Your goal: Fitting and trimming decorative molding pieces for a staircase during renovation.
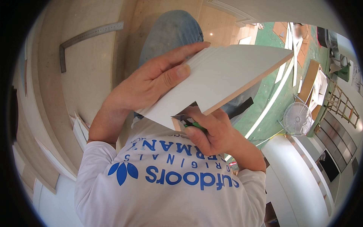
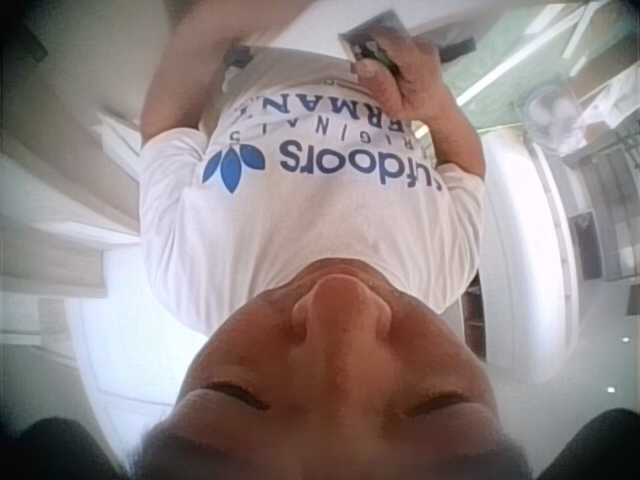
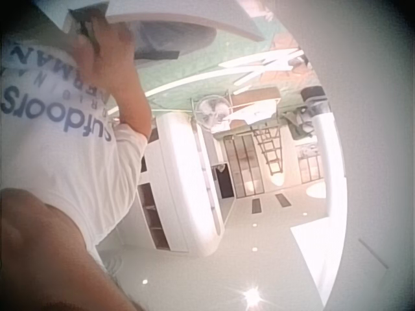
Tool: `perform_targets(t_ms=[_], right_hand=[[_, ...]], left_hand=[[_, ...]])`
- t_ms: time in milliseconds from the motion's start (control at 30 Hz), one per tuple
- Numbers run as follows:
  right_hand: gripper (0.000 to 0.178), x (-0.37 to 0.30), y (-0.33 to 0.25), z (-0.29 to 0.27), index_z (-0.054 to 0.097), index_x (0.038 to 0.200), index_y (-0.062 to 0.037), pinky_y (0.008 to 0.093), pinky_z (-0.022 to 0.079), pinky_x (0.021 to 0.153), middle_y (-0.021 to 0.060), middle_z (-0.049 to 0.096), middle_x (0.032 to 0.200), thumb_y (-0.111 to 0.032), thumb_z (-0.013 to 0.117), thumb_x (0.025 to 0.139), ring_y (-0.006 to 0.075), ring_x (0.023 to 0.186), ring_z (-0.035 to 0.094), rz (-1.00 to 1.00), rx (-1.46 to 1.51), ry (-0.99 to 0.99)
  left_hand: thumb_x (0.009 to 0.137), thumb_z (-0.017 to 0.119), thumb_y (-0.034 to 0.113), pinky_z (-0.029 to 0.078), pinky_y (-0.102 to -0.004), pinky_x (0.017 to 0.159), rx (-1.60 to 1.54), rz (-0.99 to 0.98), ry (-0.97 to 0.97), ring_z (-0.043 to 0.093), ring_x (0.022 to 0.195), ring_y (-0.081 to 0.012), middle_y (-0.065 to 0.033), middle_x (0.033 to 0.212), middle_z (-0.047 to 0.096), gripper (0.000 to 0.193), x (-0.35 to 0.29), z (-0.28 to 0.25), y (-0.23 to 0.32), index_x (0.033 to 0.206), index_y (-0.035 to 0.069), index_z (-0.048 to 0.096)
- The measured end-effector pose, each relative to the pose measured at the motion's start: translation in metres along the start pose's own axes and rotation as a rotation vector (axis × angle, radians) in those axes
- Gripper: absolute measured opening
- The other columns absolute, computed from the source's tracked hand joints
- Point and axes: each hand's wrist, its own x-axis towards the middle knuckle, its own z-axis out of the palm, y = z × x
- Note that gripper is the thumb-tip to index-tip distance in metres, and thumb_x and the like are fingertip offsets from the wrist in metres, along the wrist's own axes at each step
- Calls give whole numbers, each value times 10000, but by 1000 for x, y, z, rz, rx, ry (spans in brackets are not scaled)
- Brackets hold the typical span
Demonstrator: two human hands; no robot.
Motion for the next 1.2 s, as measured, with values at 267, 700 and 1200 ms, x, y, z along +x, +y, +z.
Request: perform_targets(t_ms=[267, 700, 1200], right_hand=[[376, -23, 6, 9, 491, 1221, 156, 253, 444, 520, 153, 631, 820, -170, 521, 1037, 153, 579, 587, 120, 191, 183], [447, -15, 5, 4, 355, 1434, 90, 283, 492, 523, 215, 631, 888, -123, 486, 1063, 163, 587, 596, 22, 148, 136], [261, 4, -3, -2, 561, 1081, 94, 294, 437, 524, 87, 632, 721, -155, 557, 1003, 150, 542, 535, 18, -31, 21]], left_hand=[[1121, 465, 282, 440, -301, 1073, -38, -59, -13, 558, 1281, -174, -120, 1429, 589, 513, 1, 0, 2, 1569, 37, 412], [1122, 462, 276, 448, -298, 1063, 19, -22, -3, 567, 1264, -166, -109, 1411, 599, 509, 2, -1, 3, 1573, 47, 408], [1120, 469, 273, 451, -298, 1060, 35, -4, -9, 569, 1266, -169, -113, 1406, 603, 507, 1, -2, 1, 1567, 41, 417]])
